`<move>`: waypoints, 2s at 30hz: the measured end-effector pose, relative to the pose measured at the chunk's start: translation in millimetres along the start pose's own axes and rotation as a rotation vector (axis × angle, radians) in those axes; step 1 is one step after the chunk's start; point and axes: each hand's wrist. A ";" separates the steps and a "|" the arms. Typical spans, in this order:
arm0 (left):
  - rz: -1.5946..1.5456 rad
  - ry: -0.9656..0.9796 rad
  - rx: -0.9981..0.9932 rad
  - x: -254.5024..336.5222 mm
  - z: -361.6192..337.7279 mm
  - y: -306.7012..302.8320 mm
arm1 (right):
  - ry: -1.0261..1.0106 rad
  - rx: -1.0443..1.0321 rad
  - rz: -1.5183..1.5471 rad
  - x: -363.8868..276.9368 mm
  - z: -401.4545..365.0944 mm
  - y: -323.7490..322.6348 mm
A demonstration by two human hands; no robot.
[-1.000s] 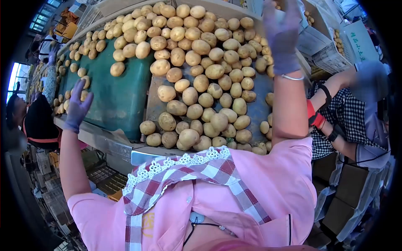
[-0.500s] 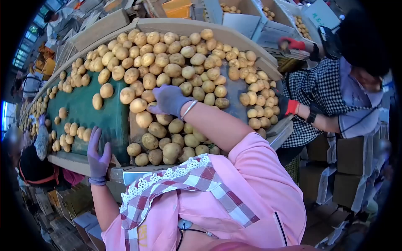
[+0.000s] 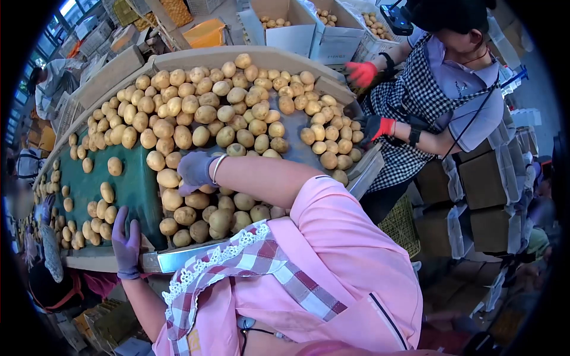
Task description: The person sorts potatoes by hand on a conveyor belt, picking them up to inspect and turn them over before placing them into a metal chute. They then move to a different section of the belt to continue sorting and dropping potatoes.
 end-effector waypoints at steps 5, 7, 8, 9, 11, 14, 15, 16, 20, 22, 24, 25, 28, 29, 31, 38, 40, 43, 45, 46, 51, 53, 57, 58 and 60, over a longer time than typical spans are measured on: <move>0.045 -0.016 0.004 -1.5 0.0 -4.9 | -0.064 0.090 0.012 -5.0 -28.2 -11.1; 0.046 0.014 0.052 -2.8 -5.1 -9.1 | -0.293 0.418 -0.168 3.7 -49.9 -23.9; 0.043 0.022 0.073 -4.0 -7.8 -8.7 | -0.429 0.704 -0.303 22.3 -63.6 -43.6; 0.005 0.022 0.100 -6.1 -9.6 -5.5 | -0.539 0.916 -0.419 44.3 -84.9 -85.6; 0.052 0.066 0.091 10.7 -12.6 -4.3 | -0.334 1.145 -0.557 120.8 -122.6 -179.1; 0.087 0.116 0.074 15.7 -14.6 -9.2 | 0.642 1.450 -0.817 239.6 -202.6 -247.6; 0.087 0.126 0.080 16.6 -13.7 -8.7 | 0.632 1.418 -0.766 253.8 -215.9 -243.8; 0.101 0.179 0.065 23.5 -11.7 -7.5 | 0.621 1.380 -0.716 259.2 -222.6 -235.4; 0.192 0.496 -0.165 102.1 39.3 15.2 | 0.206 0.903 -0.301 177.1 -152.1 -140.1; 0.301 0.768 -0.238 129.6 72.8 46.5 | -0.216 0.889 -0.231 123.6 -109.3 -71.7; 0.526 0.726 -0.265 118.6 95.8 88.3 | -0.421 0.636 -0.194 77.2 -78.2 -7.4; 0.717 0.673 -0.322 117.1 107.0 98.8 | -0.353 0.381 -0.140 49.9 -81.8 7.3; 0.917 0.704 -0.232 81.3 125.0 83.4 | -0.329 0.400 -0.118 68.7 -95.7 30.2; 1.033 0.626 -0.159 80.3 128.2 69.2 | -0.304 0.418 -0.082 83.4 -107.6 23.5; 1.093 0.397 -0.026 61.7 140.4 29.5 | -0.203 0.449 -0.125 116.4 -135.2 19.8; 0.745 -0.243 -0.018 -240.7 100.7 -145.3 | 0.286 0.550 0.283 227.8 -212.2 2.1; 0.927 -0.257 0.304 -238.5 87.1 -155.1 | 0.247 0.740 0.164 199.4 -194.7 -34.3; 0.997 0.010 0.468 -125.1 120.2 -115.8 | -0.097 0.929 -0.042 187.6 -130.0 -80.9; 0.817 0.315 0.388 -32.2 152.9 -64.7 | -0.192 0.867 -0.078 163.7 -75.5 -106.2; 0.761 0.420 0.339 12.5 162.0 -34.0 | -0.229 0.822 -0.093 153.2 -48.9 -115.5; 0.794 0.651 0.014 140.6 188.8 91.6 | 0.087 0.609 0.003 110.1 38.1 -95.3; 0.855 0.513 -0.191 149.2 202.0 119.1 | 0.185 0.507 -0.076 111.4 41.7 -98.0; 0.845 0.445 -0.207 133.7 207.0 146.3 | 0.127 0.479 -0.026 125.0 20.0 -93.3; 0.817 0.419 -0.247 136.9 202.4 142.1 | 0.157 0.429 -0.022 111.1 5.1 -95.2; 0.813 0.492 -0.246 136.4 188.6 129.1 | 0.147 0.411 0.052 99.7 -20.1 -76.6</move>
Point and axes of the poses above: each hand's wrist, its own z-axis towards the middle knuckle, its own y-axis out of the palm, x = y × z, and after that the axes turned 8 degrees about z, right-handed
